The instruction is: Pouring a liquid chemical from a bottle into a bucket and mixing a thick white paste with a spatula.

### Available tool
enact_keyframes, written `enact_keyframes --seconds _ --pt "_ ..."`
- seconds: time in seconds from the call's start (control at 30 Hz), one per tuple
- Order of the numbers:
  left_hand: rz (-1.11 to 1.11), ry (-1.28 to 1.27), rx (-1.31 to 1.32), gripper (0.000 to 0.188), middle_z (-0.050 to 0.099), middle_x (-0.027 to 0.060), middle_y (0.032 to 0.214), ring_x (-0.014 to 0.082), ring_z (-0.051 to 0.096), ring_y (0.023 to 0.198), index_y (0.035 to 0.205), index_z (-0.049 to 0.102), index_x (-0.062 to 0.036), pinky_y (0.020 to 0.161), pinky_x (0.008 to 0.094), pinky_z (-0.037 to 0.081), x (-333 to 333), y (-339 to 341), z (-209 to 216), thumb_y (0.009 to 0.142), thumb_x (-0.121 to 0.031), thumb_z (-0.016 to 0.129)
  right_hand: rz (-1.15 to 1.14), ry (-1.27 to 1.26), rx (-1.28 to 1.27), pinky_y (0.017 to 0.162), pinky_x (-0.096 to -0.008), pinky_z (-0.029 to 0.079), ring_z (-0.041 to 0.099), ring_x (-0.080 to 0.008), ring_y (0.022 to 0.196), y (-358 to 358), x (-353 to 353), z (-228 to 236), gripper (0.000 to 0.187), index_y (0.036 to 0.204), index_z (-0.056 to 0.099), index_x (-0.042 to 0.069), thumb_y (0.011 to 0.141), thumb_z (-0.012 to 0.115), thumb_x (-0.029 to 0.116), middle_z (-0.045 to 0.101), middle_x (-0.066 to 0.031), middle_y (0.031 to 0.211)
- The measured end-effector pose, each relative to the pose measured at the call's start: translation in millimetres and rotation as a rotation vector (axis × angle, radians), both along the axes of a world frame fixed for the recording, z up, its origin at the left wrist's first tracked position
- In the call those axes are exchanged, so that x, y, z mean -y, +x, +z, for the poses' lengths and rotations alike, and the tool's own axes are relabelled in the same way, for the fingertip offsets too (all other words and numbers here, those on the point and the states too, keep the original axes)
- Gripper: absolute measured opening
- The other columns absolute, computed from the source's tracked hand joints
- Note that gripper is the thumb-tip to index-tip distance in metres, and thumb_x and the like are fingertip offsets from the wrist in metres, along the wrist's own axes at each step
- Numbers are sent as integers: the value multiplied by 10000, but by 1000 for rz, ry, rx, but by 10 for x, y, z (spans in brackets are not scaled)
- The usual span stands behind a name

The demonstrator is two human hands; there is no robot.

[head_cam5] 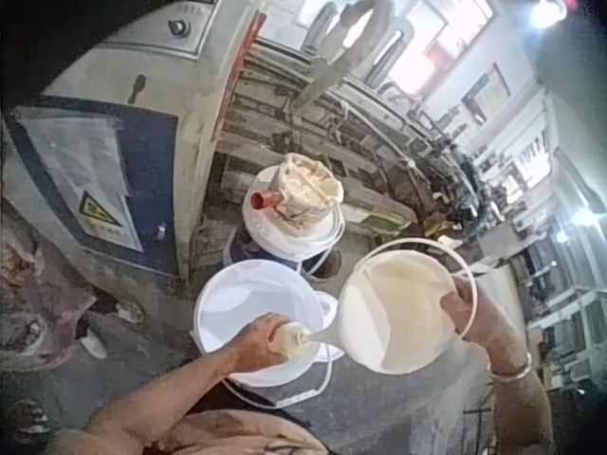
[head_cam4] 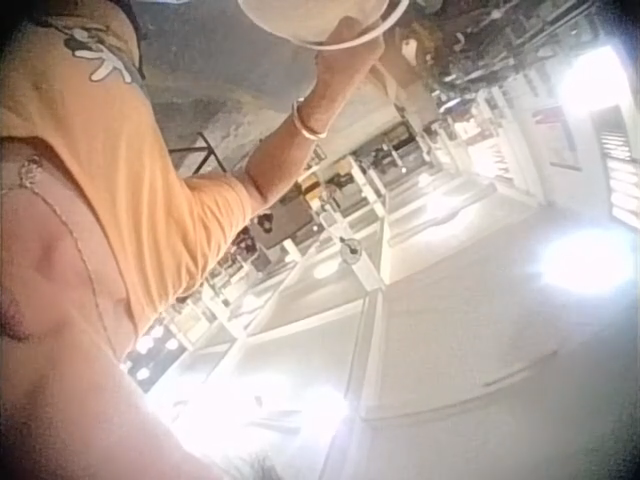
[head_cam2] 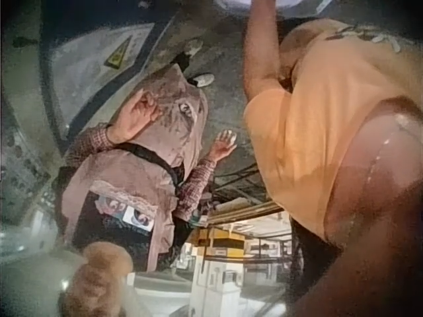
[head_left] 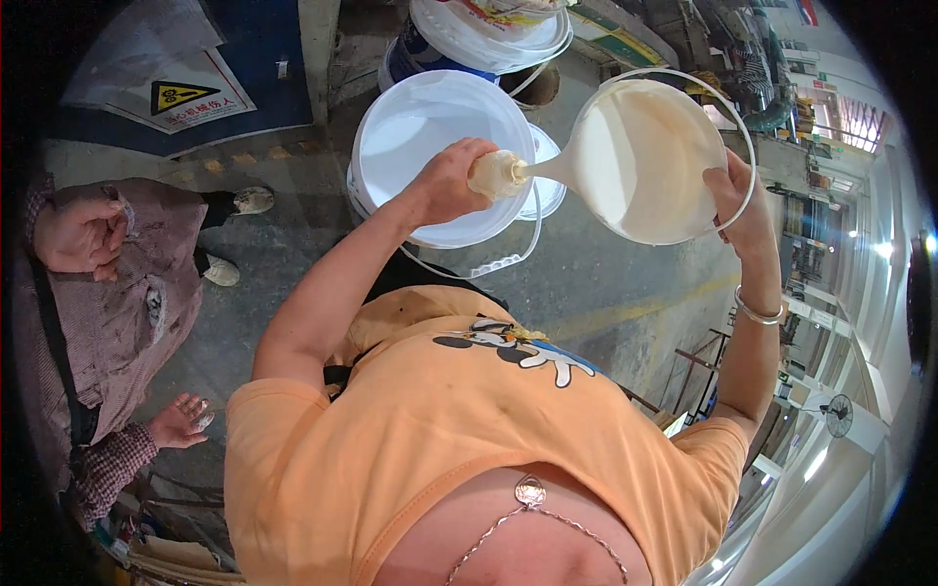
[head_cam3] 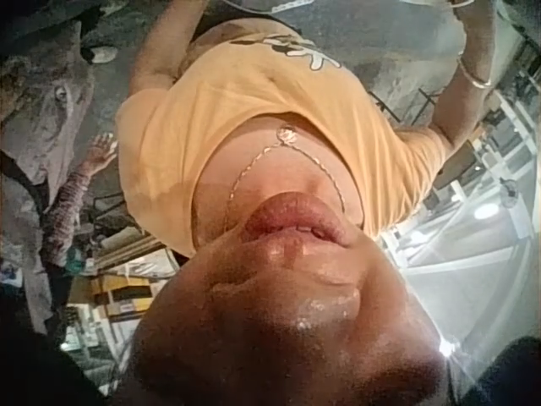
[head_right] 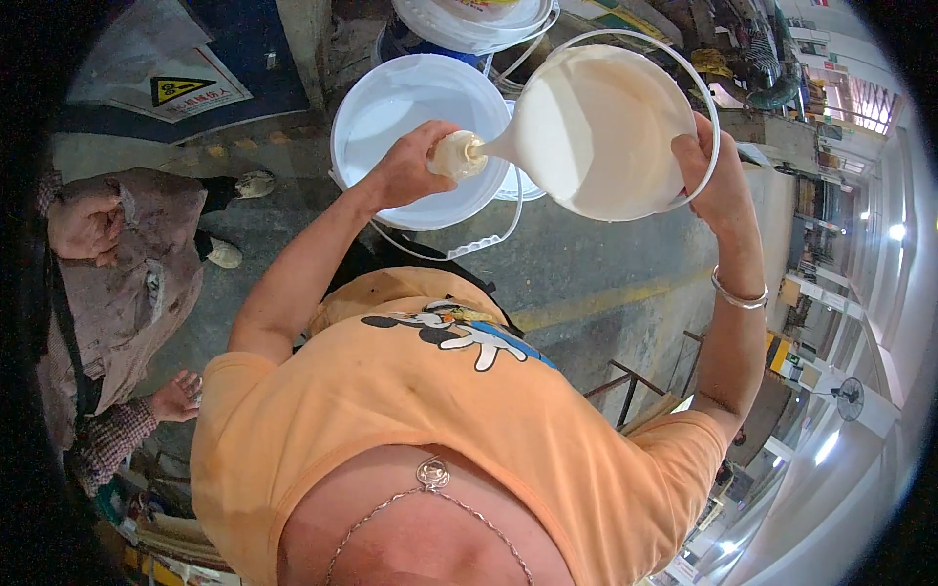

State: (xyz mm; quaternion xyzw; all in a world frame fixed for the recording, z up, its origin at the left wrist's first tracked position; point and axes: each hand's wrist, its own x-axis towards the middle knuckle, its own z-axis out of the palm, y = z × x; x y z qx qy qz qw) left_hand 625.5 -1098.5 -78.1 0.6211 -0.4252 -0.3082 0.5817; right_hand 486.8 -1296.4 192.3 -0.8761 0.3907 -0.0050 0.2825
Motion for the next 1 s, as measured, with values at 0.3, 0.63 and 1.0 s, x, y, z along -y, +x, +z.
enact_keyframes --seconds 0.3,0.63,1.0 --pt "10 -9 -21 553 576 134 1108 303 572 1044 1154 544 -25 952 373 460 0 -12 39 642 -50 754 8 -10 -32 297 -194 275 366 -19 339 -8 63 -4 358 1156 614 18 872 459 171 529 35 567" --pt "1 -9 18 586 560 123 1142 292 571 1065 1183 528 -43 979 374 462 9 -13 -15 647 -53 763 58 -36 -80 458 -205 392 502 -37 552 23 -27 100 335 1090 616 -29 871 438 151 596 8 715" --pt "-16 35 -2 641 555 108 1179 266 576 1089 1230 505 -74 980 383 476 1 13 23 655 -44 786 25 19 -36 300 -193 290 377 -16 344 -6 68 40 356 1155 608 15 876 450 172 540 30 577"
